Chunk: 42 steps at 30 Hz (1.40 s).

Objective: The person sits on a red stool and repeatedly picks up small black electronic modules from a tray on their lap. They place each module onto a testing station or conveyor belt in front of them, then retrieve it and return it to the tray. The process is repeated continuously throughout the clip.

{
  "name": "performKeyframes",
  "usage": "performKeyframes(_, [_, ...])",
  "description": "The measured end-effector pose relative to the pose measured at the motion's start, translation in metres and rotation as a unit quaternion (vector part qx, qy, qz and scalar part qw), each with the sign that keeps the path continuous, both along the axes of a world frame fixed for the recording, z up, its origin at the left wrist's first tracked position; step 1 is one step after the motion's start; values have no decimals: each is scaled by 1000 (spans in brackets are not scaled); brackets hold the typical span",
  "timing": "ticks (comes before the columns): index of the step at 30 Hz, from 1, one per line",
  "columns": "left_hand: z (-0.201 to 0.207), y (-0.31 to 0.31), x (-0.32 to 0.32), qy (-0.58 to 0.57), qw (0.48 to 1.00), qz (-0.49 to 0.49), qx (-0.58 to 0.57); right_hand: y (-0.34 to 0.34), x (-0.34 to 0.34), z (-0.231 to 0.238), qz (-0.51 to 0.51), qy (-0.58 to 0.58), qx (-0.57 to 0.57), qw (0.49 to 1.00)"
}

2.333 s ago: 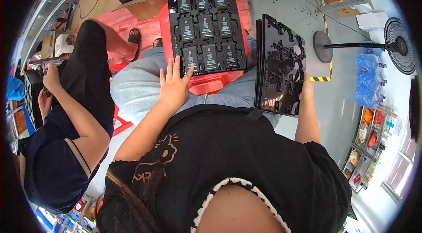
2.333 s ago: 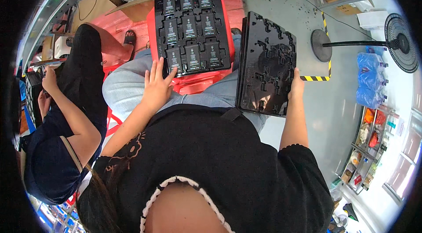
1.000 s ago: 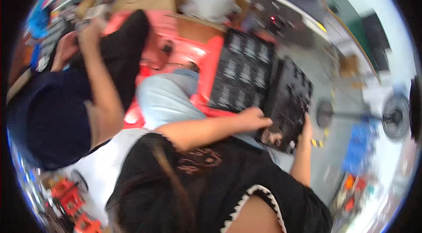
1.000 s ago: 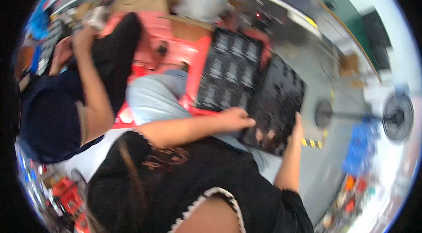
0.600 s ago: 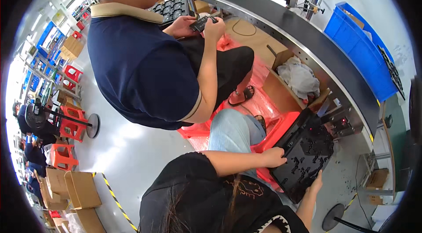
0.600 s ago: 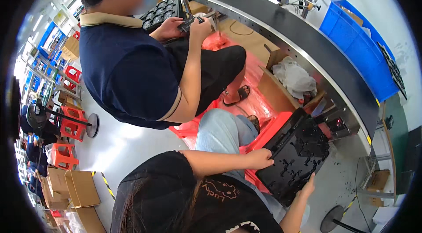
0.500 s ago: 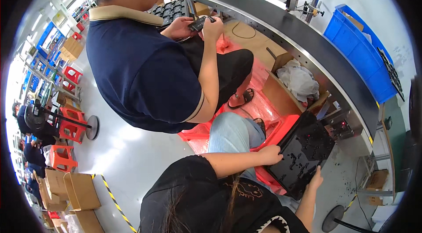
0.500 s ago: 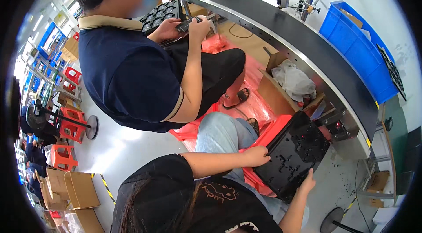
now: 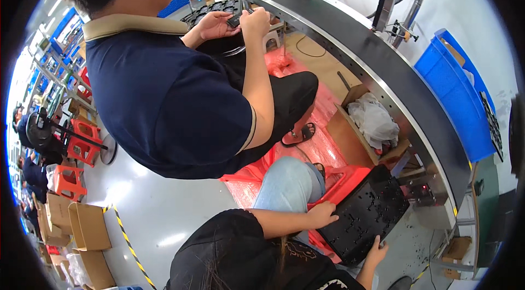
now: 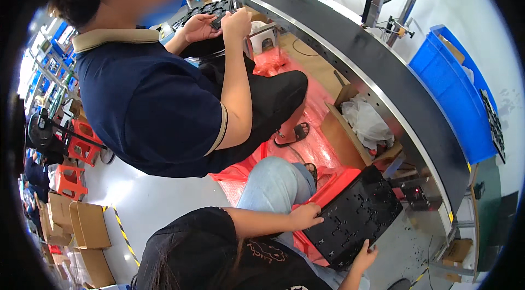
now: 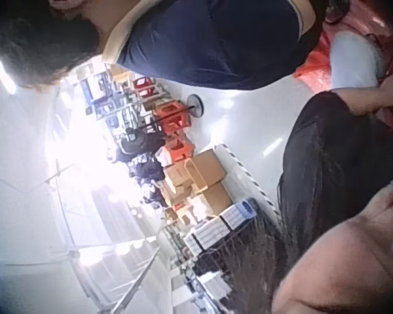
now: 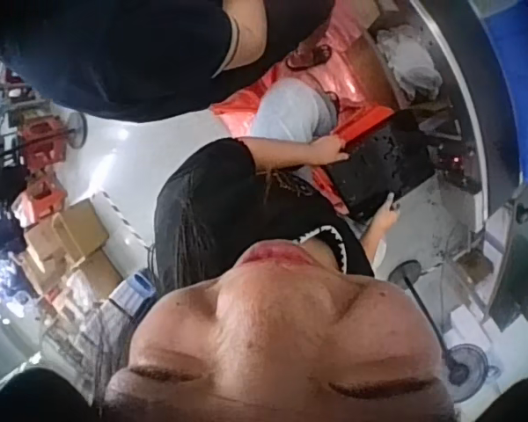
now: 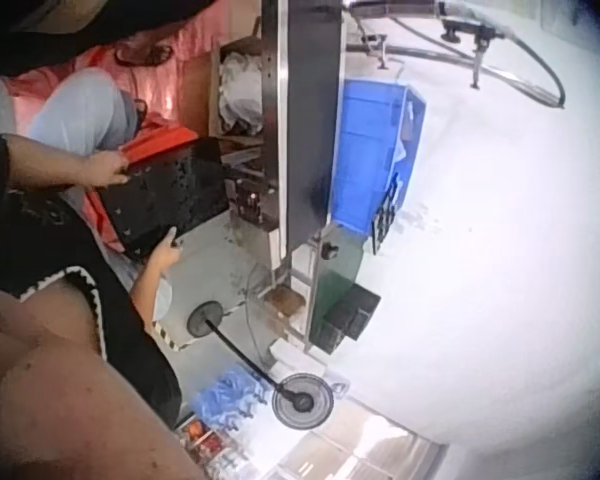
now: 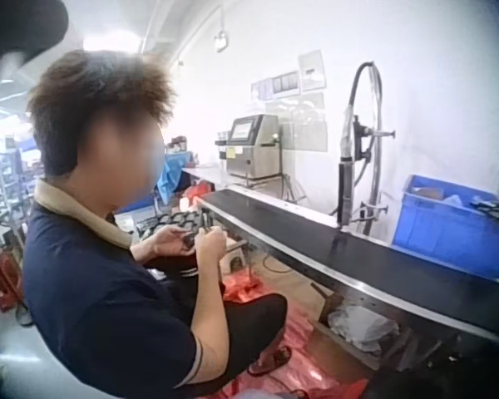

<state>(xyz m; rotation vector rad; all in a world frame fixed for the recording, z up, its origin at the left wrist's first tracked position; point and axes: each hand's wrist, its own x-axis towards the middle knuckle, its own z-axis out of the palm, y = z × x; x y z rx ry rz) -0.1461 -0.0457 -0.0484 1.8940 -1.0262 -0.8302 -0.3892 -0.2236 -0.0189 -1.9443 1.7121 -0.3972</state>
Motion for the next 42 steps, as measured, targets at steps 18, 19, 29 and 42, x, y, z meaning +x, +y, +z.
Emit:
performKeyframes(18, [-1,-30,-29,-60,998,12,-11,37,-6,-50,-18,187,-142,972])
performKeyframes(19, [2,-29,-27,-68,998,12,-10,38,-6,-50,-11,179,-152,972])
performKeyframes(29, [6,-33,-18,-45,999,13,-21,41,25,11,-31,77,-33,996])
performKeyframes(42, [71,16,46,-185,949,166,-192,-23,-51,15,67,176,104,977])
